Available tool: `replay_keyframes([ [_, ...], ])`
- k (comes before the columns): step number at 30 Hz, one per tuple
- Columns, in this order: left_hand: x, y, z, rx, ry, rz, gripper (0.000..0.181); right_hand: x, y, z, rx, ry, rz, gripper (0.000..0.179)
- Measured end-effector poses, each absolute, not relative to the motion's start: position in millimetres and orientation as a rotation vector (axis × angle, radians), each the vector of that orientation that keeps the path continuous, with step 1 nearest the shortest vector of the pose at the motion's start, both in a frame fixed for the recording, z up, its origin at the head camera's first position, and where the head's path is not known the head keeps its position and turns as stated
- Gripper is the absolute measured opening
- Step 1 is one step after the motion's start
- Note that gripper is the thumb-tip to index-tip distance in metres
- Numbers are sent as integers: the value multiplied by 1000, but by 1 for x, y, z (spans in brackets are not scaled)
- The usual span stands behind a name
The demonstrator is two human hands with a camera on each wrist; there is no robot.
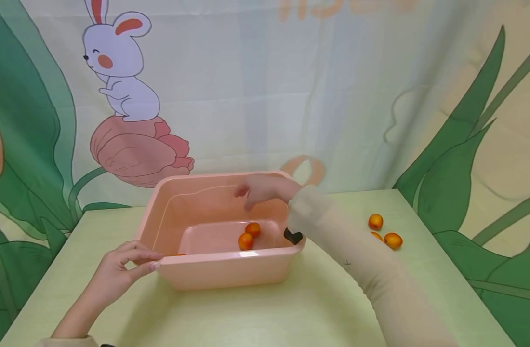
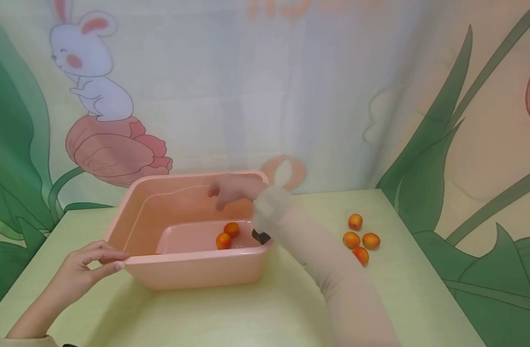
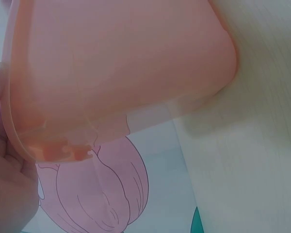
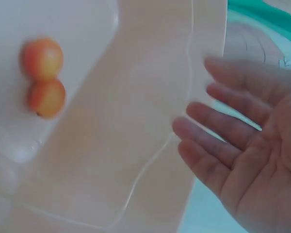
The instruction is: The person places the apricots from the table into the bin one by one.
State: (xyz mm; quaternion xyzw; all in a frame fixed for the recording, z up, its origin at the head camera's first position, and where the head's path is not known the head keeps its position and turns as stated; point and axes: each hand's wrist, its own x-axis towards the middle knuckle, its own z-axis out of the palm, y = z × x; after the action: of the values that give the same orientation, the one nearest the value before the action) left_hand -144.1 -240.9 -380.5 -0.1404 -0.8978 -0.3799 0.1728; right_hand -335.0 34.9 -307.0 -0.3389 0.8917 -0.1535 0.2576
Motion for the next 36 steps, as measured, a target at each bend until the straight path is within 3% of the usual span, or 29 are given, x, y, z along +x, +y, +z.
replay_keyframes([
  [7, -146, -242, -380, -386, -2558, -1064, 15, -332, 51, -283, -996, 2463, -447, 42],
  [15, -146, -242, -380, -382, -2567, -1060, 15, -332, 92, -268, -887, 2558, -415, 43],
  [24, -144, -240, -379, -397, -2546, -1064, 16, -339, 139, -285, -989, 2497, -787, 37],
  [36, -144, -241, -381, -391, -2549, -1072, 16, -341, 189, -307, -737, 2562, -868, 41],
])
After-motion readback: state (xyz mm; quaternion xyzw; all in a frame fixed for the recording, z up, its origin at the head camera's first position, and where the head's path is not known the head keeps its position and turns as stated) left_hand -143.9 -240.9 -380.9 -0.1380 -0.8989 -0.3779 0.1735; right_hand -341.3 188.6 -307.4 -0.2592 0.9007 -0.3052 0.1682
